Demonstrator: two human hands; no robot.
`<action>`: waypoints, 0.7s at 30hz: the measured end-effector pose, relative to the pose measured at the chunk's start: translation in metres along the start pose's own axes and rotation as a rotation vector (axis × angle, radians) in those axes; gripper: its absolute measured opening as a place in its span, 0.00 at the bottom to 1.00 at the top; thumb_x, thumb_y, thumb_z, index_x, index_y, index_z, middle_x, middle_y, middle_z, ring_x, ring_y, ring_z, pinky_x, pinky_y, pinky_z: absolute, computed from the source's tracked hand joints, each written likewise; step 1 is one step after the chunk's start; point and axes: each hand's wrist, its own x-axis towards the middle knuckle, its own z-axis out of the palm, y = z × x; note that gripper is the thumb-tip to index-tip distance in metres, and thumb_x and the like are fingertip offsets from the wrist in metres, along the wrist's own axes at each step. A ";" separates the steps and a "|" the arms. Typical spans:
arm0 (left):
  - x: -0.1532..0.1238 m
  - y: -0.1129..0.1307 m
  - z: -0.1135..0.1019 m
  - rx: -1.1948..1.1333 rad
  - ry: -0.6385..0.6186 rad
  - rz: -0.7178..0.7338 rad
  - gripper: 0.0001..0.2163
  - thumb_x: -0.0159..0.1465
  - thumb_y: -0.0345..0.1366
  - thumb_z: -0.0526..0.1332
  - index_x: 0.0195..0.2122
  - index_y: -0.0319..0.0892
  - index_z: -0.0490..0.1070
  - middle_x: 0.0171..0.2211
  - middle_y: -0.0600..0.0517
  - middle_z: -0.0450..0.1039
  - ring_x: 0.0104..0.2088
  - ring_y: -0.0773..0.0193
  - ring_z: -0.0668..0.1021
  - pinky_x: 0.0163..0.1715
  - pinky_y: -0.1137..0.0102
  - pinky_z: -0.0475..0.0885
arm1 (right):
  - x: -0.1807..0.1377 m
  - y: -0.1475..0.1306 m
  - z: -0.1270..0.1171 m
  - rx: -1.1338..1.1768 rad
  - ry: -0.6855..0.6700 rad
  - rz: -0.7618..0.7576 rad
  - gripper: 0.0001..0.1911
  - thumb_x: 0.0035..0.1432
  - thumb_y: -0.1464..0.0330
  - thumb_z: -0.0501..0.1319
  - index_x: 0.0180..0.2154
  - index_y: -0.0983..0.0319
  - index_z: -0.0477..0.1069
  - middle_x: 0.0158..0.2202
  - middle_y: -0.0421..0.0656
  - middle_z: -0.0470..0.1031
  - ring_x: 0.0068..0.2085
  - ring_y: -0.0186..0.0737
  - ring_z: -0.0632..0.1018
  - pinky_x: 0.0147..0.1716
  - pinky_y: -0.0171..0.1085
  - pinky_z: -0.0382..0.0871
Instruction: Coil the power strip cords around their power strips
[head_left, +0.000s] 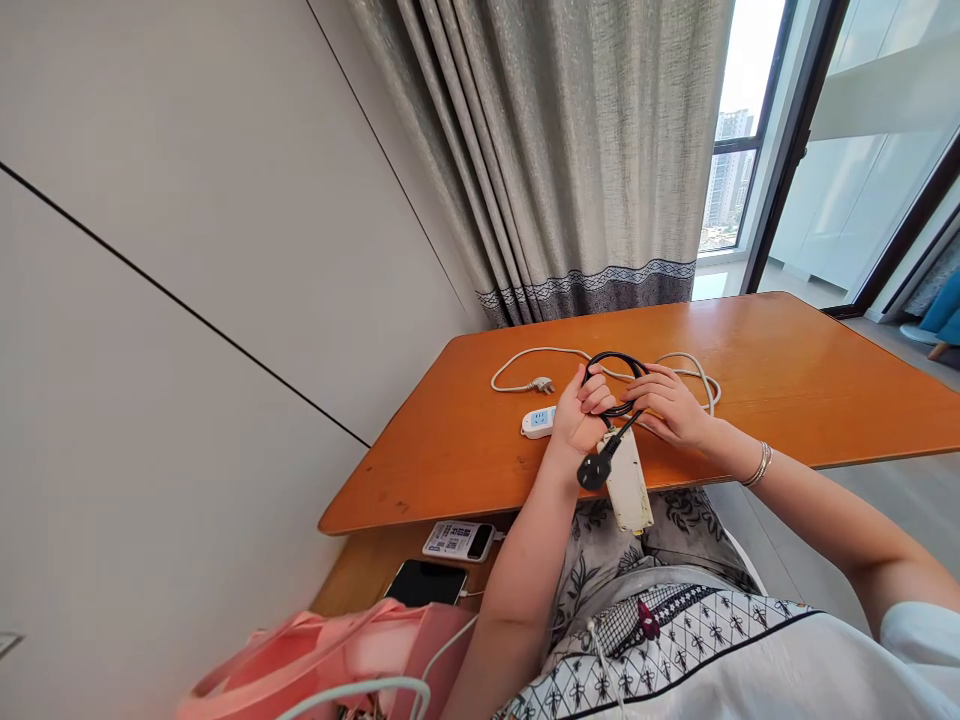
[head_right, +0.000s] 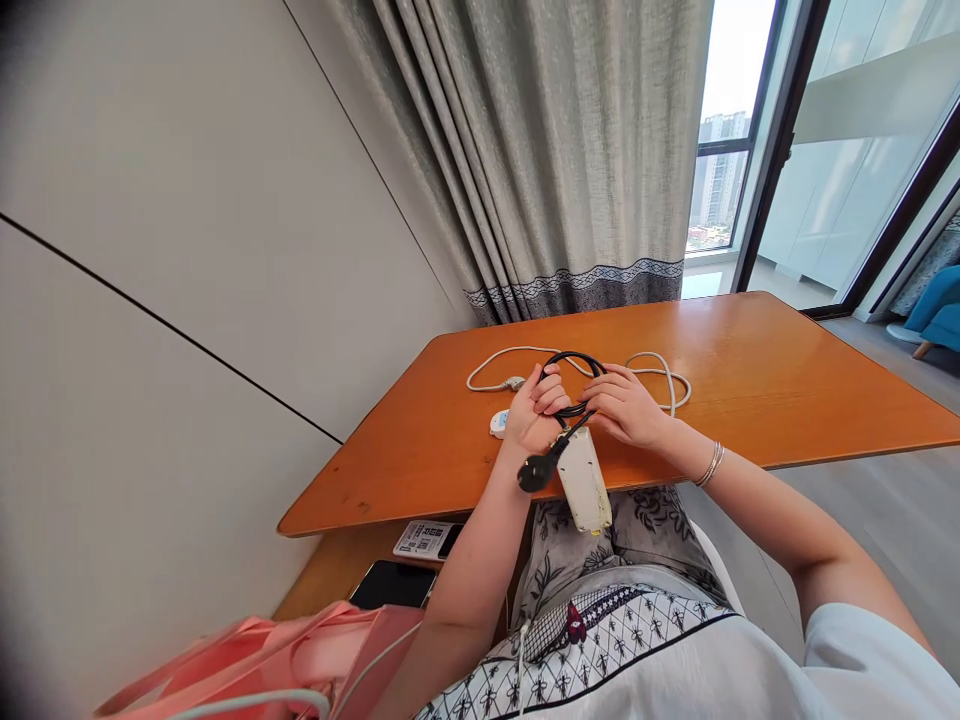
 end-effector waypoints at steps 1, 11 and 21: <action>0.000 -0.002 0.001 0.001 -0.002 0.015 0.15 0.76 0.36 0.44 0.31 0.41 0.60 0.16 0.63 0.45 0.12 0.77 0.52 0.14 0.81 0.52 | 0.002 -0.003 0.002 0.030 0.037 0.061 0.07 0.68 0.69 0.54 0.42 0.58 0.71 0.42 0.44 0.81 0.48 0.41 0.78 0.60 0.51 0.61; -0.005 -0.008 0.018 -0.051 0.116 0.116 0.10 0.72 0.33 0.54 0.32 0.41 0.65 0.21 0.59 0.61 0.18 0.76 0.68 0.23 0.82 0.68 | 0.012 -0.021 0.020 0.031 0.159 0.338 0.05 0.65 0.65 0.59 0.36 0.58 0.67 0.36 0.41 0.80 0.39 0.42 0.79 0.58 0.51 0.55; -0.003 -0.013 0.023 0.015 0.202 0.191 0.11 0.72 0.36 0.54 0.33 0.42 0.69 0.21 0.57 0.66 0.20 0.71 0.71 0.24 0.77 0.69 | 0.021 -0.024 0.025 -0.034 0.139 0.491 0.06 0.65 0.66 0.55 0.34 0.58 0.62 0.31 0.40 0.76 0.32 0.40 0.74 0.52 0.48 0.57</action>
